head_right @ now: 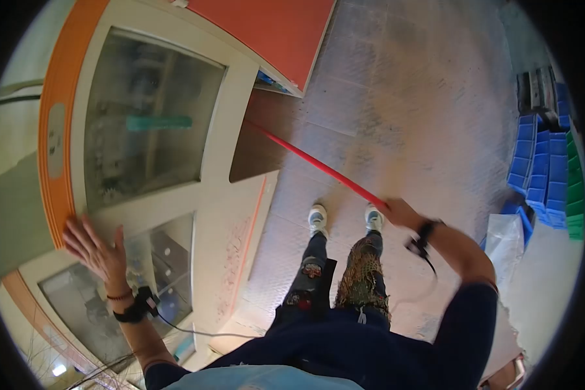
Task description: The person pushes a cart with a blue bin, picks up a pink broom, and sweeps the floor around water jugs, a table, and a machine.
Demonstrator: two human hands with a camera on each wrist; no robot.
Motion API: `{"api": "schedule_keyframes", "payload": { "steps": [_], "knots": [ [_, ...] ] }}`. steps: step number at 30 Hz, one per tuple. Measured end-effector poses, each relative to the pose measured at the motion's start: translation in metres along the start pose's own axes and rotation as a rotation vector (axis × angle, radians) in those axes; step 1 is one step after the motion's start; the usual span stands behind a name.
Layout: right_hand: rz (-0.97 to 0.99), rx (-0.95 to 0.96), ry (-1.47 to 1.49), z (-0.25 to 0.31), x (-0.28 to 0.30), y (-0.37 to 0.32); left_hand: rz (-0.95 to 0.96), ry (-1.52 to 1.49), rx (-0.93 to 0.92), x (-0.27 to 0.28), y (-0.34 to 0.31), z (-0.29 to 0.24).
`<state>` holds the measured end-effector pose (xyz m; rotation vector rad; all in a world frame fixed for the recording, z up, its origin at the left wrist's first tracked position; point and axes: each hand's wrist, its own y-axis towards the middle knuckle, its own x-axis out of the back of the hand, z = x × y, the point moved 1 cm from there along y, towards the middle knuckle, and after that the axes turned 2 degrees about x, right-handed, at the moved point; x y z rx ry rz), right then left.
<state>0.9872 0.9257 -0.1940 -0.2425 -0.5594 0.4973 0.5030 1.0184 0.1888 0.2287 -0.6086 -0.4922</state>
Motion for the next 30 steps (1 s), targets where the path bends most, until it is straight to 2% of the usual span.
{"api": "schedule_keyframes", "payload": {
  "steps": [1, 2, 3, 4, 5, 6, 7, 8, 9, 11, 14, 17, 19, 21, 23, 24, 26, 30],
  "knots": [
    [0.074, -0.002, -0.110, -0.025, -0.033, 0.061, -0.017, 0.003, -0.017, -0.006, -0.001, 0.000],
    [0.081, 0.009, -0.154, -0.011, -0.052, 0.120, -0.056, 0.051, -0.015, -0.010, -0.001, -0.001],
    [0.051, 0.041, -0.181, -0.023, -0.090, 0.182, -0.095, 0.100, -0.006, -0.016, -0.001, -0.003],
    [0.022, 0.035, -0.124, -0.009, -0.115, 0.233, -0.103, 0.152, 0.002, -0.020, -0.001, -0.004],
    [-0.026, 0.125, -0.087, -0.005, -0.147, 0.282, -0.109, 0.206, 0.010, -0.024, -0.002, -0.006],
    [-0.004, 0.120, -0.102, 0.025, -0.159, 0.314, -0.102, 0.264, 0.005, -0.025, 0.000, -0.008],
    [0.066, 0.036, -0.101, 0.047, -0.174, 0.344, -0.110, 0.281, -0.010, -0.023, 0.004, -0.011],
    [0.097, 0.032, -0.115, 0.048, -0.204, 0.377, -0.126, 0.302, -0.022, -0.024, 0.005, -0.011],
    [0.001, -0.049, -0.024, 0.060, -0.214, 0.391, -0.138, 0.318, -0.035, -0.026, 0.005, -0.012],
    [-0.055, -0.131, -0.047, 0.067, -0.224, 0.411, -0.138, 0.336, -0.060, -0.029, 0.005, -0.010],
    [-0.072, -0.133, -0.066, 0.050, -0.212, 0.416, -0.139, 0.356, -0.064, -0.031, 0.007, -0.013],
    [0.032, -0.184, -0.049, 0.015, -0.157, 0.361, -0.162, 0.342, -0.044, -0.028, 0.011, -0.017],
    [0.019, -0.189, -0.063, -0.035, -0.143, 0.294, -0.133, 0.340, -0.025, -0.027, 0.008, -0.012],
    [0.003, -0.256, -0.065, -0.066, -0.111, 0.187, -0.170, 0.312, -0.005, -0.029, 0.008, -0.012],
    [-0.039, -0.372, -0.129, -0.085, -0.084, 0.053, -0.130, 0.295, 0.006, -0.024, 0.006, -0.011],
    [-0.098, -0.368, -0.168, -0.093, -0.076, -0.021, -0.162, 0.265, 0.003, -0.025, 0.006, -0.010],
    [0.097, -0.668, -0.274, -0.060, -0.044, -0.149, -0.167, 0.253, 0.024, -0.025, 0.005, -0.010],
    [0.209, -0.906, -0.351, 0.010, -0.032, -0.354, -0.197, 0.188, 0.053, -0.022, 0.004, -0.007]
  ]
}}
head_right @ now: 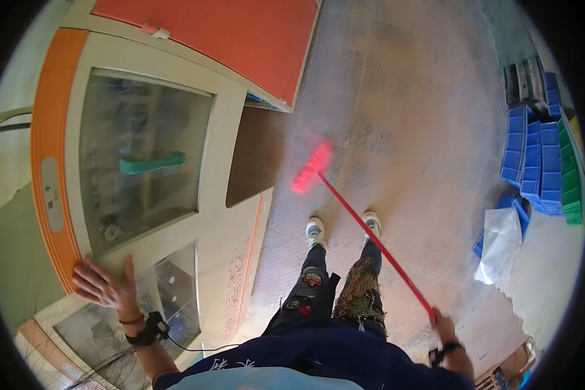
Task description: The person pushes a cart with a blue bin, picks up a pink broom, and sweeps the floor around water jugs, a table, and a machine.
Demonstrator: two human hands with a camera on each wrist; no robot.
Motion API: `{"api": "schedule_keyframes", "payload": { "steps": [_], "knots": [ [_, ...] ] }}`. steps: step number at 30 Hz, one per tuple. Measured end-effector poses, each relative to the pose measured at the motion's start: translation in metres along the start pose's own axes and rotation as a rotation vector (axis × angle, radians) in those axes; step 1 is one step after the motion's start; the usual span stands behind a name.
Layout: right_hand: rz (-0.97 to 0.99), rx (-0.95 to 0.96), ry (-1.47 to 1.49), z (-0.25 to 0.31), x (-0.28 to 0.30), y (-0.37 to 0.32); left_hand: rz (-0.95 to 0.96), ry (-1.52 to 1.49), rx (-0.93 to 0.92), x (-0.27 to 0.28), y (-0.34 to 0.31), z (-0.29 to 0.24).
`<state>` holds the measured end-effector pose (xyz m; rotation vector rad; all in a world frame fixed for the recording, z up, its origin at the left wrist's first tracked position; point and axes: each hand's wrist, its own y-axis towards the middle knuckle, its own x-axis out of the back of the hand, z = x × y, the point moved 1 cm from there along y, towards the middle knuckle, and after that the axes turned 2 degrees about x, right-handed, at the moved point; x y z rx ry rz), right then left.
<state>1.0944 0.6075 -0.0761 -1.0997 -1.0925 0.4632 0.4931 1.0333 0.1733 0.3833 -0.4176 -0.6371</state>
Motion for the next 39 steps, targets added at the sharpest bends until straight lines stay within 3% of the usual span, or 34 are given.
{"api": "schedule_keyframes", "payload": {
  "steps": [1, 3, 7, 11, 17, 18, 19, 22, 25, 26, 28, 30, 31, 37, 39],
  "knots": [
    [-0.121, 0.091, 0.138, -0.005, 0.004, -0.038, 0.010, -0.018, -0.006, 0.001, 0.000, 0.001],
    [-0.016, 0.063, 0.346, 0.012, 0.036, -0.092, 0.020, -0.043, 0.012, 0.005, 0.002, 0.001],
    [-0.114, 0.072, 0.385, 0.013, 0.057, -0.101, 0.024, -0.057, 0.057, 0.004, 0.001, 0.001],
    [-0.354, 0.200, 0.428, 0.037, 0.080, -0.005, 0.009, -0.076, 0.048, 0.001, -0.002, 0.003],
    [-0.761, 0.639, 0.305, 0.133, 0.175, 0.274, 0.015, -0.096, 0.041, 0.003, -0.003, 0.003],
    [-0.731, 0.614, 0.403, 0.161, 0.197, 0.320, 0.022, -0.090, 0.041, 0.004, -0.003, 0.003],
    [-0.496, 0.474, 0.852, 0.197, 0.224, 0.342, 0.028, -0.081, 0.041, 0.005, -0.003, 0.003],
    [-0.292, 0.390, 1.085, 0.286, 0.273, 0.377, 0.017, -0.067, 0.038, 0.002, -0.003, 0.002],
    [-0.330, 0.294, 0.860, 0.315, 0.273, 0.388, -0.003, -0.078, 0.043, 0.000, -0.002, -0.001],
    [-0.325, 0.290, 0.857, 0.309, 0.259, 0.397, -0.004, -0.081, 0.048, 0.002, -0.001, 0.000],
    [-0.574, 0.448, 0.571, 0.282, 0.216, 0.410, -0.006, -0.085, 0.043, 0.003, -0.001, 0.000],
    [-0.371, 0.358, 0.595, 0.245, 0.191, 0.359, -0.018, -0.092, 0.044, 0.002, 0.000, -0.001],
    [-0.360, 0.359, 0.474, 0.211, 0.156, 0.370, 0.000, -0.088, 0.046, 0.002, -0.001, 0.000],
    [-0.286, 0.299, 0.351, 0.047, 0.031, 0.215, 0.032, -0.097, 0.067, 0.004, -0.002, 0.000],
    [-0.175, 0.137, 0.306, 0.009, 0.023, 0.133, 0.037, -0.096, 0.053, 0.005, -0.003, 0.003]
  ]
}}
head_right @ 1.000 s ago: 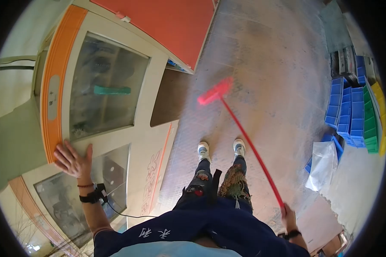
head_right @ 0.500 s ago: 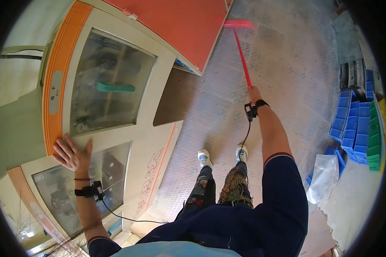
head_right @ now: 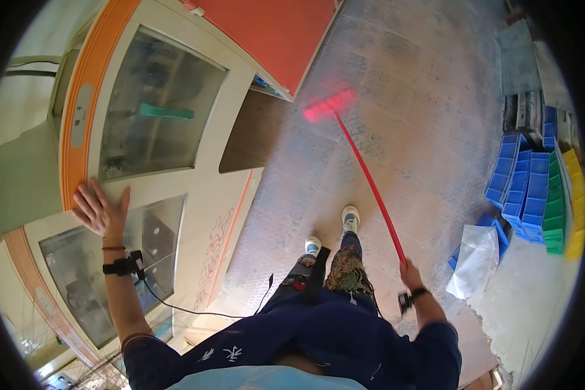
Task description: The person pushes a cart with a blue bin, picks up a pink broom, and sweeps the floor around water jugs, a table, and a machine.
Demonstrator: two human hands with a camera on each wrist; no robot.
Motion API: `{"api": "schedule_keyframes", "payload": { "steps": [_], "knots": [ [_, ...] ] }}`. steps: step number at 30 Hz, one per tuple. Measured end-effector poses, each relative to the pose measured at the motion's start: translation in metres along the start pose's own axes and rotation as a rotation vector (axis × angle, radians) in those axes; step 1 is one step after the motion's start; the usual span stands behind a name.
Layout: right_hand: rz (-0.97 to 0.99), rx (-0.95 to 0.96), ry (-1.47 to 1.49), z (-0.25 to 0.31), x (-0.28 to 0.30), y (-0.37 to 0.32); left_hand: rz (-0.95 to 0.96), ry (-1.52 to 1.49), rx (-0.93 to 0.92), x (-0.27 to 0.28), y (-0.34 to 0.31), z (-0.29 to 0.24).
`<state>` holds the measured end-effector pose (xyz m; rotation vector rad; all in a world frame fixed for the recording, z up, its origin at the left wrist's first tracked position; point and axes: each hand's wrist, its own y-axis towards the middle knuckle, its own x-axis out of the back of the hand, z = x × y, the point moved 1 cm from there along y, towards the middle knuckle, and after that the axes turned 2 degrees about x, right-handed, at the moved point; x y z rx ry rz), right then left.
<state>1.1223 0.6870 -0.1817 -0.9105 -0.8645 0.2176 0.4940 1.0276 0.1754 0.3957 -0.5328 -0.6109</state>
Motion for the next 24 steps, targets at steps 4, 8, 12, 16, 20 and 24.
{"api": "schedule_keyframes", "payload": {
  "steps": [4, 8, 12, 16, 20, 24],
  "knots": [
    [0.029, 0.001, -0.023, -0.044, 0.047, -0.132, 0.022, -0.031, 0.021, 0.000, -0.002, 0.001],
    [0.065, 0.042, -0.039, -0.016, 0.113, -0.175, 0.044, -0.039, 0.040, -0.001, -0.003, 0.001],
    [0.106, 0.277, -0.083, 0.039, 0.118, -0.093, 0.060, -0.030, 0.044, -0.003, -0.005, 0.002],
    [0.230, 0.446, -0.092, 0.160, 0.061, 0.058, 0.053, -0.015, 0.034, -0.006, -0.007, 0.003],
    [0.194, 0.789, -0.048, 0.324, -0.025, 0.198, 0.057, 0.001, 0.033, -0.009, -0.008, 0.002],
    [0.223, 0.854, -0.279, 0.473, -0.067, 0.239, 0.079, 0.029, 0.048, -0.011, -0.009, 0.000]
  ]
}}
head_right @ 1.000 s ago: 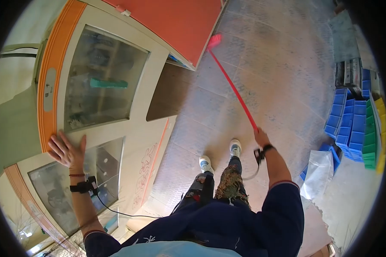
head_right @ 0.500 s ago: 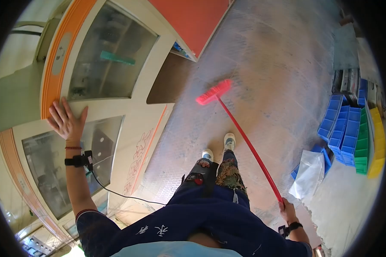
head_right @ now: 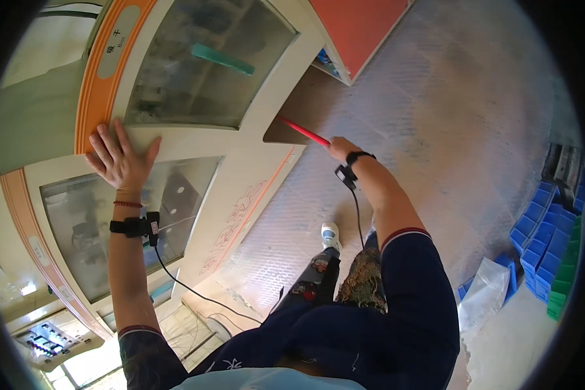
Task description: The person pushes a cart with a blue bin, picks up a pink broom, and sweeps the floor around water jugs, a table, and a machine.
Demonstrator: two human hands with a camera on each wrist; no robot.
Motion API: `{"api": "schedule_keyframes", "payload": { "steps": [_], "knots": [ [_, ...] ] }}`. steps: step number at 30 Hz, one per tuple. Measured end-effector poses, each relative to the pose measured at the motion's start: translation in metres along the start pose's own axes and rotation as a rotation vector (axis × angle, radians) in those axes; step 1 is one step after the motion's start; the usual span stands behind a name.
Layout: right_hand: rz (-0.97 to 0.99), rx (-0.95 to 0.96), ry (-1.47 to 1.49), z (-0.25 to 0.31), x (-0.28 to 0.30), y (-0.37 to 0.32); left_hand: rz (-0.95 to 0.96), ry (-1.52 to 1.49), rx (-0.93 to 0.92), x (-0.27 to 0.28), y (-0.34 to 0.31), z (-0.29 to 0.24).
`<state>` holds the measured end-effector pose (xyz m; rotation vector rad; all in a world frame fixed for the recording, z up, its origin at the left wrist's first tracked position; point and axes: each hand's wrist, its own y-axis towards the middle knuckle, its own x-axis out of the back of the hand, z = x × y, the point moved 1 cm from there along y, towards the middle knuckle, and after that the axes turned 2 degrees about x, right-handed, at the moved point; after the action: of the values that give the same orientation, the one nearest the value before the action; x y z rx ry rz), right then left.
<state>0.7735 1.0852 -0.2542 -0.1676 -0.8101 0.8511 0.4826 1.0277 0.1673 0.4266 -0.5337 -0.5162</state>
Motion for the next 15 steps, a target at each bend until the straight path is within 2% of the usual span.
{"api": "schedule_keyframes", "payload": {
  "steps": [1, 4, 5, 7, 8, 9, 10, 12, 14, 15],
  "knots": [
    [0.005, 0.009, 0.005, 0.003, 0.002, 0.015, 0.004, 0.010, -0.005, -0.002, 0.001, -0.001],
    [0.071, -0.202, -0.107, 0.000, 0.004, 0.016, -0.017, -0.007, 0.000, -0.001, -0.001, 0.002],
    [0.110, -0.177, -0.154, -0.027, -0.003, 0.011, -0.008, -0.002, -0.012, -0.001, -0.001, 0.002],
    [0.136, -0.204, -0.185, -0.062, 0.013, -0.042, -0.015, -0.007, -0.015, -0.002, -0.002, 0.003],
    [0.129, -0.236, -0.172, -0.074, 0.025, -0.080, -0.011, -0.015, -0.003, -0.003, -0.002, 0.004],
    [0.056, -0.154, -0.162, -0.127, 0.009, -0.110, -0.017, -0.013, -0.014, -0.003, -0.003, 0.004],
    [0.013, -0.103, -0.179, -0.134, 0.025, -0.166, -0.024, -0.006, -0.022, -0.003, -0.002, 0.005],
    [0.036, -0.270, -0.288, -0.167, 0.028, -0.274, -0.010, -0.038, -0.005, -0.001, -0.003, 0.006],
    [0.118, -0.374, -0.355, -0.169, 0.046, -0.398, -0.018, -0.059, -0.016, -0.003, -0.003, 0.007],
    [0.208, -0.537, -0.349, -0.159, 0.056, -0.454, -0.020, -0.073, -0.006, -0.002, -0.003, 0.006]
  ]
}}
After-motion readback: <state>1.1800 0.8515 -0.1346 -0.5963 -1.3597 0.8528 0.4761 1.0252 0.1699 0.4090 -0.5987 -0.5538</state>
